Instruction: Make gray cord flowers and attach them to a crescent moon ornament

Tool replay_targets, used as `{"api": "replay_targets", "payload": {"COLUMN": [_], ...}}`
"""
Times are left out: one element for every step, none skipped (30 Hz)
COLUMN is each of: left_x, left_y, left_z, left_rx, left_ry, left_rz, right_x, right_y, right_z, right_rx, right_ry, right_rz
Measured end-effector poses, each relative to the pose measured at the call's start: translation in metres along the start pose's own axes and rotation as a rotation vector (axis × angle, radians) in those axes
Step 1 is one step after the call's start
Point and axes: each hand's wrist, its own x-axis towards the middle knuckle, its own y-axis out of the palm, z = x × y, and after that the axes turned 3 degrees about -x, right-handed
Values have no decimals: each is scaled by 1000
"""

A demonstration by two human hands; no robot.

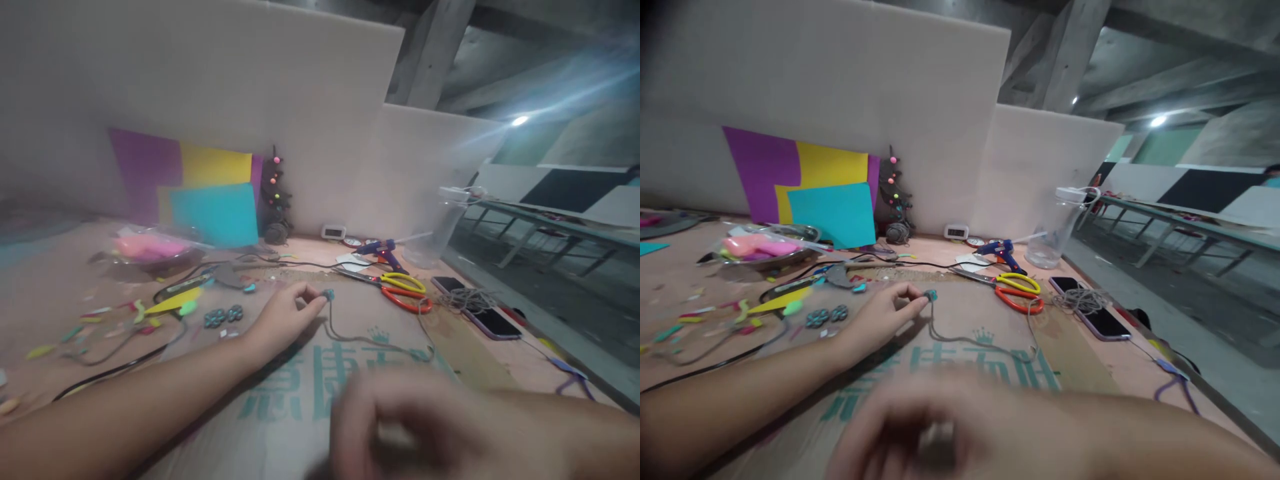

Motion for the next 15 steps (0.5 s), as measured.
{"api": "replay_targets", "payload": {"left_x": [-1, -1, -1, -1, -1, -1, -1, -1, -1, -1, -2, -2, -3, -3, -4], "left_y": [0, -1, -1, -2, -3, -3, -4, -4, -5, -5, -5, -5, -5, -5, -5], "left_z": [-2, -3, -5, -6, -7, -7, -8, -8, -8, -8, -8, -8, -8, -8, -9], "left_rx": [3, 15, 34, 60, 87, 109, 128, 143, 158, 173, 185, 195, 201, 204, 203], "left_ry": [12, 34, 56, 78, 98, 118, 135, 150, 163, 176, 184, 188, 186, 181, 174], "left_rz": [-14, -34, -60, -85, -107, -124, -136, -145, -153, -159, -164, -167, -168, -167, -164], "right_x": [9, 18, 27, 35, 41, 46, 49, 51, 52, 53, 53, 53, 53, 52, 51], "right_y": [-9, -21, -32, -43, -51, -56, -58, -57, -54, -50, -45, -41, -38, -36, -36], "right_z": [-3, -11, -22, -35, -49, -62, -73, -81, -85, -87, -86, -85, -83, -81, -81], "right_rx": [-73, -168, -252, -298, -289, -254, -214, -171, -133, -100, -72, -47, -25, -18, -34], "right_ry": [0, -24, -2, 27, 91, 158, 222, 275, 311, 333, 347, 355, 362, 368, 359], "right_rz": [-158, -341, -520, -622, -629, -612, -578, -540, -510, -490, -479, -469, -457, -448, -454]}}
